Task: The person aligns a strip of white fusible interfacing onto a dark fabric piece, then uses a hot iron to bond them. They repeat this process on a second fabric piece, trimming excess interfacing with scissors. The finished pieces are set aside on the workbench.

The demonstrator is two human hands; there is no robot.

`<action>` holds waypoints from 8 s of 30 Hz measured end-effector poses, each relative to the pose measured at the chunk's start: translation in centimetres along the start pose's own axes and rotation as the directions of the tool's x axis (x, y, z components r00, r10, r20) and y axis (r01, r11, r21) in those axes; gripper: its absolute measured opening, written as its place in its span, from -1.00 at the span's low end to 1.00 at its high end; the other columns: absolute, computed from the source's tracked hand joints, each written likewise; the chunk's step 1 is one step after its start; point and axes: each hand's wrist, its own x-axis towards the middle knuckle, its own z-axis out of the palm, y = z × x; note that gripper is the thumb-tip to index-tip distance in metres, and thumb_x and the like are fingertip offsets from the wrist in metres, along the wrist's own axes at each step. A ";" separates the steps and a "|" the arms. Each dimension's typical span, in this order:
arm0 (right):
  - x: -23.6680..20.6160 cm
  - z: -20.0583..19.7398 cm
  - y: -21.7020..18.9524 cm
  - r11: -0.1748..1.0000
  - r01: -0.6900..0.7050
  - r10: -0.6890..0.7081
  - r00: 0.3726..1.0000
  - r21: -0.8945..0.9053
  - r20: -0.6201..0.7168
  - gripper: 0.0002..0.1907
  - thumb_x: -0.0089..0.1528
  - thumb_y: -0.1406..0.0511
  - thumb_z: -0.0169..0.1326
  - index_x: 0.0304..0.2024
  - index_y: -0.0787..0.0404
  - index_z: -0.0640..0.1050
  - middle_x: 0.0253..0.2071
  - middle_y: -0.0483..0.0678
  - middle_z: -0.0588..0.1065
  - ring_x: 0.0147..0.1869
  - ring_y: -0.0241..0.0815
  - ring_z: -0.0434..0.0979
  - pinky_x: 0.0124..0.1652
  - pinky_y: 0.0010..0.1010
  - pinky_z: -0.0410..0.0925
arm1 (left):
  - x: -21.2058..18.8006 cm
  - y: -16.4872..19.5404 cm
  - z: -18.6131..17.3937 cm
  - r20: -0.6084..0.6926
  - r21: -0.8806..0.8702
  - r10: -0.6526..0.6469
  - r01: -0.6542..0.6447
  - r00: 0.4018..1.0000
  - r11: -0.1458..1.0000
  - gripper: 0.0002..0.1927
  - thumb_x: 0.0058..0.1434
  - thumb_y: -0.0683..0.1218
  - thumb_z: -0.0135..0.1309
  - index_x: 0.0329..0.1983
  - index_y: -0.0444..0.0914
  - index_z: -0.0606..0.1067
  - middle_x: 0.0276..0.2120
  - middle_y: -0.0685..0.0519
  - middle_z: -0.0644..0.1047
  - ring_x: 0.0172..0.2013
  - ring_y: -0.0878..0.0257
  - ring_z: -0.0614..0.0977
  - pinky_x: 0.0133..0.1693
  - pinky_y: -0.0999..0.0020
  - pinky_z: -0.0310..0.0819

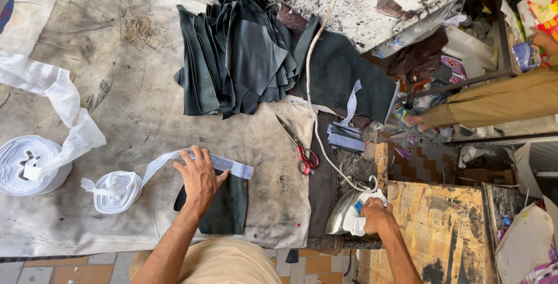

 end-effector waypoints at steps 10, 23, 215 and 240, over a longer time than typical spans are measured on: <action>-2.9 -4.9 -3.1 0.858 0.512 -0.510 0.859 -0.045 0.035 -0.35 -0.12 -0.06 0.48 -0.24 0.30 0.67 -0.32 0.08 0.62 -0.21 0.01 0.63 -0.16 -0.22 0.44 | 0.4 -3.3 0.9 0.029 -0.031 -0.026 0.026 0.999 0.999 -0.04 0.04 0.56 0.05 0.19 -0.28 0.41 0.16 -0.10 0.34 0.21 -0.18 0.35 0.07 -0.23 0.35; -6.3 -10.0 -23.6 0.710 0.486 -0.259 0.853 0.510 -0.453 -0.39 0.02 -0.07 0.34 -0.45 0.43 0.65 -0.60 0.13 0.58 -0.52 -0.14 0.64 -0.41 -0.26 0.44 | 1.4 -5.5 0.6 0.048 -0.068 -0.007 0.011 0.999 0.998 -0.04 0.06 0.54 0.05 0.22 -0.29 0.37 0.19 -0.11 0.31 0.24 -0.21 0.31 0.10 -0.30 0.28; -1.8 -12.1 -27.5 0.669 0.561 -0.390 0.824 0.488 -0.411 -0.41 0.02 -0.10 0.34 -0.43 0.34 0.67 -0.57 0.11 0.59 -0.46 -0.03 0.67 -0.38 -0.21 0.43 | -0.5 -4.9 2.3 -0.051 0.052 0.392 -0.390 0.918 0.919 -0.26 0.24 0.38 -0.05 0.19 -0.29 0.31 0.21 -0.28 0.36 0.25 -0.23 0.36 0.27 -0.23 0.04; 2.3 -12.5 -27.2 0.718 0.550 -0.471 0.835 0.427 -0.283 -0.42 -0.01 -0.07 0.38 -0.49 0.36 0.63 -0.61 0.05 0.55 -0.53 -0.11 0.57 -0.40 -0.23 0.41 | 3.8 -11.7 3.9 -0.345 -0.512 0.176 -0.342 0.922 0.788 -0.63 0.18 -0.03 0.16 0.08 -0.10 0.53 -0.01 0.13 0.51 -0.03 0.13 0.51 -0.01 0.12 0.39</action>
